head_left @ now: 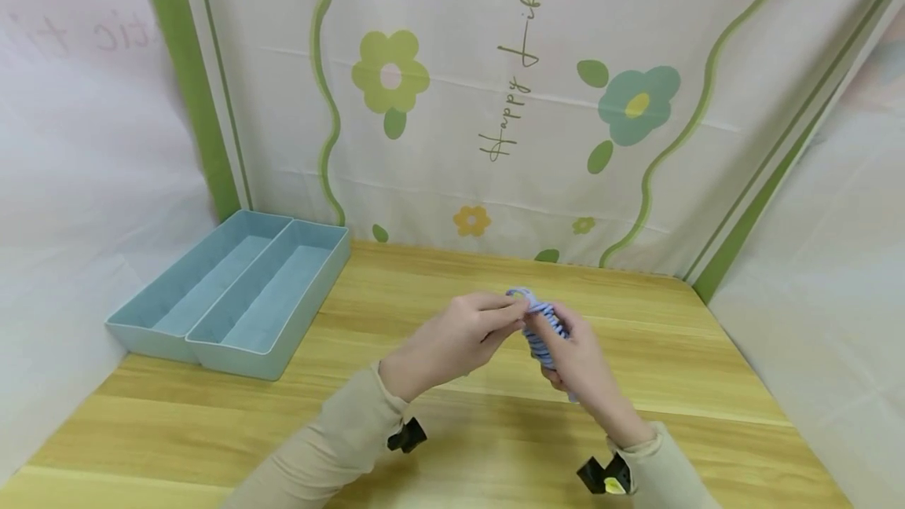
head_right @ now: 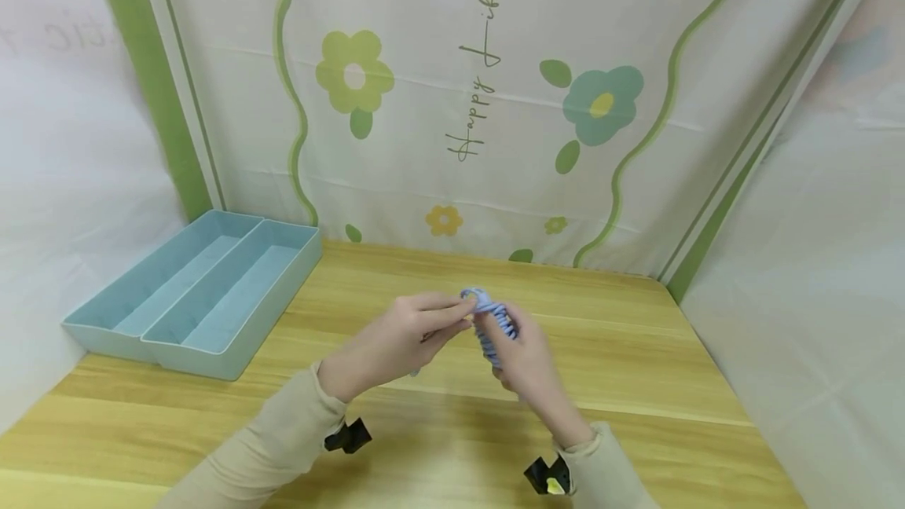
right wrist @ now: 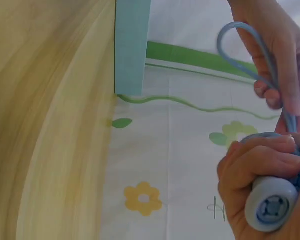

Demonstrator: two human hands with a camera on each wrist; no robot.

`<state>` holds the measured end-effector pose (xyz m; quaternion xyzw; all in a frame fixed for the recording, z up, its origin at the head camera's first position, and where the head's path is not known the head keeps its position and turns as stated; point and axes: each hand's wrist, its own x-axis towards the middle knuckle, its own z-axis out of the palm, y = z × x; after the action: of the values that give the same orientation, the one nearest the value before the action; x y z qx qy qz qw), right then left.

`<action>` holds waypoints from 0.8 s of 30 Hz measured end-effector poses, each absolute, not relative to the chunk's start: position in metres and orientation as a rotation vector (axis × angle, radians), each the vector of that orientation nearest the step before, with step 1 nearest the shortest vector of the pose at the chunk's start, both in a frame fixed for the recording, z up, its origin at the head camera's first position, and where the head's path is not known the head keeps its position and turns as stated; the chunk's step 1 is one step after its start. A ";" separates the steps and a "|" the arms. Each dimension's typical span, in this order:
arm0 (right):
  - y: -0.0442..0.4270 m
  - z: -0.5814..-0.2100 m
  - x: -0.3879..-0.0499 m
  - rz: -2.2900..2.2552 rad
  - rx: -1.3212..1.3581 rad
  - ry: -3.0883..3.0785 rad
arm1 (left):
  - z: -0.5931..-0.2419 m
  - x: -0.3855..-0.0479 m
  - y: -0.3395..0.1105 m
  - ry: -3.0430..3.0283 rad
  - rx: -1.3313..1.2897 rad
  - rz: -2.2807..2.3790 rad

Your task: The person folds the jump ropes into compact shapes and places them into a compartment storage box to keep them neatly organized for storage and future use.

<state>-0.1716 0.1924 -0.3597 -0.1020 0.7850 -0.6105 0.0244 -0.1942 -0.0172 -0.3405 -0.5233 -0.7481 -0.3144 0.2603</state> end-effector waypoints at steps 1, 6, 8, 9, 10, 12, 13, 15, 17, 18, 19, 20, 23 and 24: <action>0.194 -0.359 -0.172 -1.920 -0.316 2.426 | -0.341 -0.194 -0.016 -2.009 -1.403 -0.914; 0.199 -0.354 -0.174 -2.012 -0.365 2.349 | -0.341 -0.195 -0.014 -1.966 -1.357 -1.120; 0.201 -0.352 -0.174 -2.017 -0.394 2.297 | -0.340 -0.196 -0.014 -1.954 -1.353 -1.159; 0.202 -0.351 -0.174 -2.015 -0.412 2.271 | -0.340 -0.197 -0.014 -1.949 -1.352 -1.175; 0.203 -0.350 -0.174 -2.010 -0.427 2.246 | -0.340 -0.197 -0.014 -1.943 -1.351 -1.186; 0.205 -0.348 -0.174 -1.998 -0.451 2.213 | -0.340 -0.198 -0.015 -1.940 -1.352 -1.207; 0.206 -0.347 -0.174 -1.993 -0.461 2.202 | -0.340 -0.199 -0.015 -1.941 -1.356 -1.220; 0.207 -0.346 -0.174 -1.980 -0.485 2.192 | -0.340 -0.199 -0.015 -1.950 -1.377 -1.227; 0.208 -0.345 -0.174 -1.976 -0.475 2.189 | -0.340 -0.198 -0.016 -1.967 -1.406 -1.207; 0.208 -0.345 -0.174 -1.975 -0.468 2.189 | -0.340 -0.198 -0.016 -1.976 -1.426 -1.190; 0.208 -0.345 -0.174 -1.975 -0.465 2.187 | -0.340 -0.198 -0.017 -1.983 -1.447 -1.175; 0.207 -0.344 -0.174 -1.971 -0.466 2.187 | -0.340 -0.198 -0.017 -1.988 -1.468 -1.154; 0.206 -0.344 -0.173 -1.975 -0.425 2.199 | -0.340 -0.198 -0.018 -1.985 -1.520 -1.121; 0.206 -0.344 -0.173 -1.979 -0.409 2.206 | -0.340 -0.199 -0.018 -1.981 -1.535 -1.119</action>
<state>-0.1731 0.2056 -0.3443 -0.1364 0.7352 -0.6597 0.0749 -0.1987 -0.0181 -0.3403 -0.5483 -0.7075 -0.3998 0.1973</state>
